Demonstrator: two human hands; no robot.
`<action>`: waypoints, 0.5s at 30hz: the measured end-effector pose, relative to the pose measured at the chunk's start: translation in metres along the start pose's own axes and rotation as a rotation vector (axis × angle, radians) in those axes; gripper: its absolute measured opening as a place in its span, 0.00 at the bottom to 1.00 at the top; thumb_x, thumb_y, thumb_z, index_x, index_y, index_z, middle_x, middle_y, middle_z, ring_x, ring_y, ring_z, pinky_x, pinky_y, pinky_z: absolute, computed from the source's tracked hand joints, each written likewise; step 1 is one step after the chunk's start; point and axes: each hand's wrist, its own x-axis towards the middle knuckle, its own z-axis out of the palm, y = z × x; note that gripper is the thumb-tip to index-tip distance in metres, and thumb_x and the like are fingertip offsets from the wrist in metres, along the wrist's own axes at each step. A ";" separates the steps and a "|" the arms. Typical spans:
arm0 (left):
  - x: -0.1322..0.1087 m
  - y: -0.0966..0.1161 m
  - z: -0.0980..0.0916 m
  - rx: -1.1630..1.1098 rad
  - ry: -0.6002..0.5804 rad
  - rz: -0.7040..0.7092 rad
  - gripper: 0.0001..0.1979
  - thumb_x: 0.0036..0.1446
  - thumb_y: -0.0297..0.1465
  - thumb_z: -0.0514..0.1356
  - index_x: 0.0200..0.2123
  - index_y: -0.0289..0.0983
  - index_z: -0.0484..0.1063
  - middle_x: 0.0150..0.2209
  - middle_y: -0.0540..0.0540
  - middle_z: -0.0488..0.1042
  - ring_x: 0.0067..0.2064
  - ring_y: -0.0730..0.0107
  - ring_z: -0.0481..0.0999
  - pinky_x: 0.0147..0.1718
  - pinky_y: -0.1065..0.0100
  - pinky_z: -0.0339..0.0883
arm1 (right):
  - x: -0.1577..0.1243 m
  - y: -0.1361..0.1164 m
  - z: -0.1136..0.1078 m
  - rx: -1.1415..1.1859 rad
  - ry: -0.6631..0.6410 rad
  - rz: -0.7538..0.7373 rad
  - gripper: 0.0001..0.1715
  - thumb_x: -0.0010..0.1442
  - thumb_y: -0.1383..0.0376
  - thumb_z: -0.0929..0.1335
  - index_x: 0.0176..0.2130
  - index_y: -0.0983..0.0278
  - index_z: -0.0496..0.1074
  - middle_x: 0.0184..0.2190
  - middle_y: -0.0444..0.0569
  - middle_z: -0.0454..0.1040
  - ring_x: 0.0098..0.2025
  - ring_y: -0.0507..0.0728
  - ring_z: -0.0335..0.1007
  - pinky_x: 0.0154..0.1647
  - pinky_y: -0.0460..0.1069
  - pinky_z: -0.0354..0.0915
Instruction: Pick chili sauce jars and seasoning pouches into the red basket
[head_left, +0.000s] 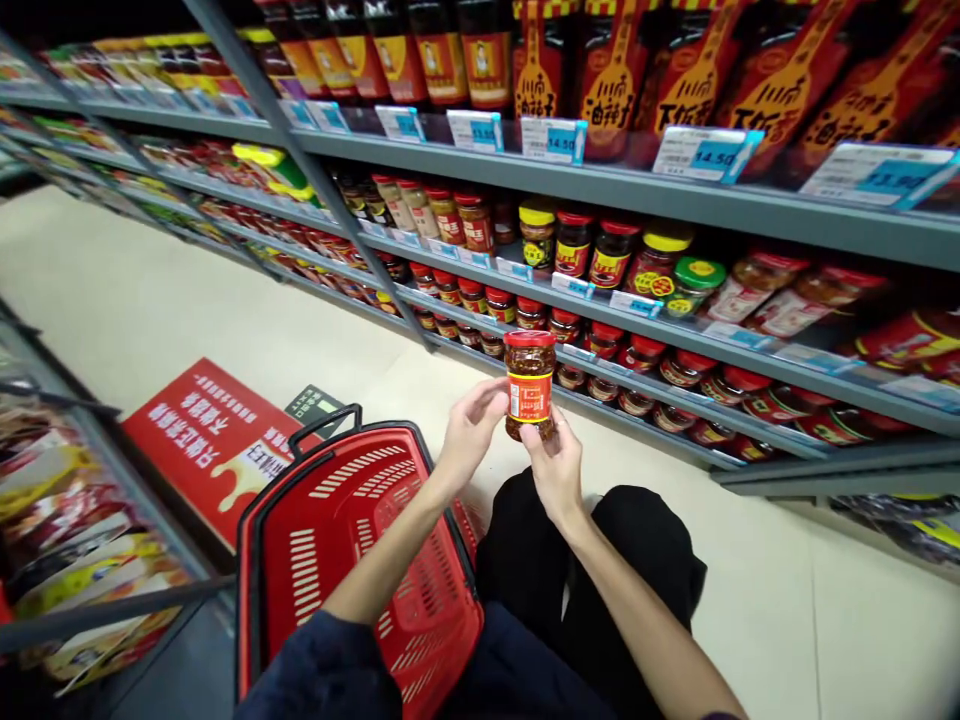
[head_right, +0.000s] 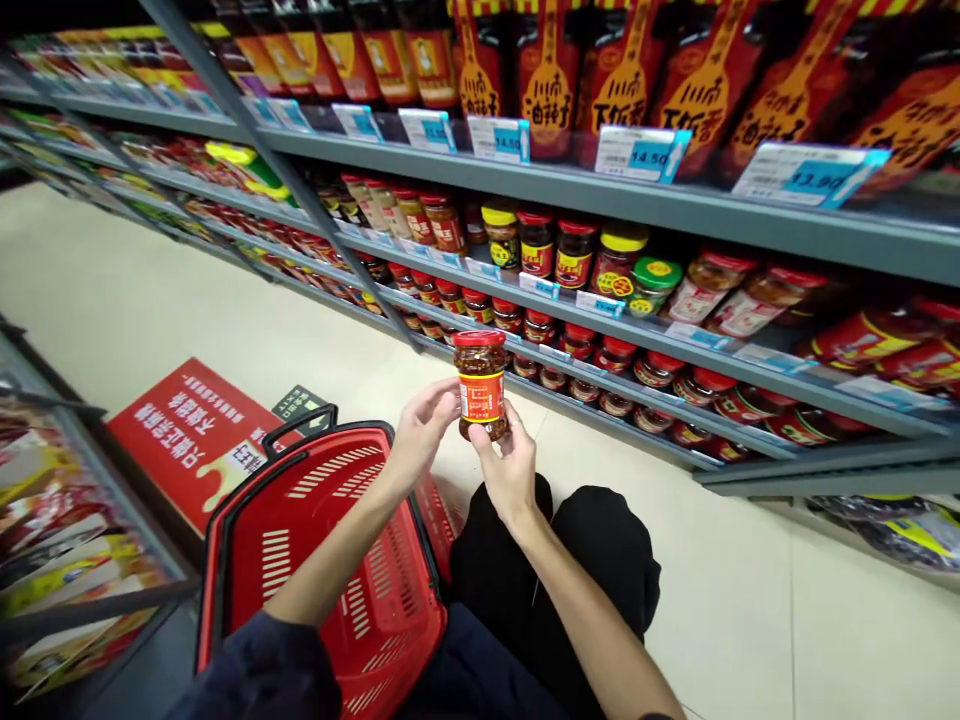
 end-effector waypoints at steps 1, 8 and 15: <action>0.000 -0.002 0.008 -0.024 0.021 -0.005 0.23 0.60 0.45 0.68 0.51 0.35 0.79 0.54 0.38 0.80 0.57 0.55 0.78 0.59 0.59 0.69 | 0.000 -0.001 -0.002 -0.051 0.019 -0.032 0.37 0.65 0.54 0.72 0.66 0.65 0.64 0.59 0.59 0.74 0.58 0.63 0.75 0.60 0.59 0.72; 0.004 -0.001 0.035 -0.350 -0.070 -0.193 0.34 0.58 0.60 0.62 0.50 0.35 0.75 0.45 0.38 0.82 0.52 0.53 0.81 0.52 0.57 0.76 | -0.007 -0.003 -0.016 -0.633 0.136 -0.609 0.35 0.61 0.62 0.74 0.64 0.54 0.65 0.56 0.57 0.66 0.59 0.66 0.67 0.60 0.66 0.68; 0.009 0.012 0.029 -0.332 -0.058 -0.275 0.40 0.59 0.66 0.51 0.47 0.34 0.75 0.38 0.39 0.82 0.43 0.54 0.84 0.43 0.59 0.79 | 0.002 -0.016 -0.036 -0.338 0.060 -0.538 0.14 0.71 0.64 0.64 0.54 0.58 0.73 0.49 0.53 0.73 0.48 0.61 0.74 0.51 0.60 0.73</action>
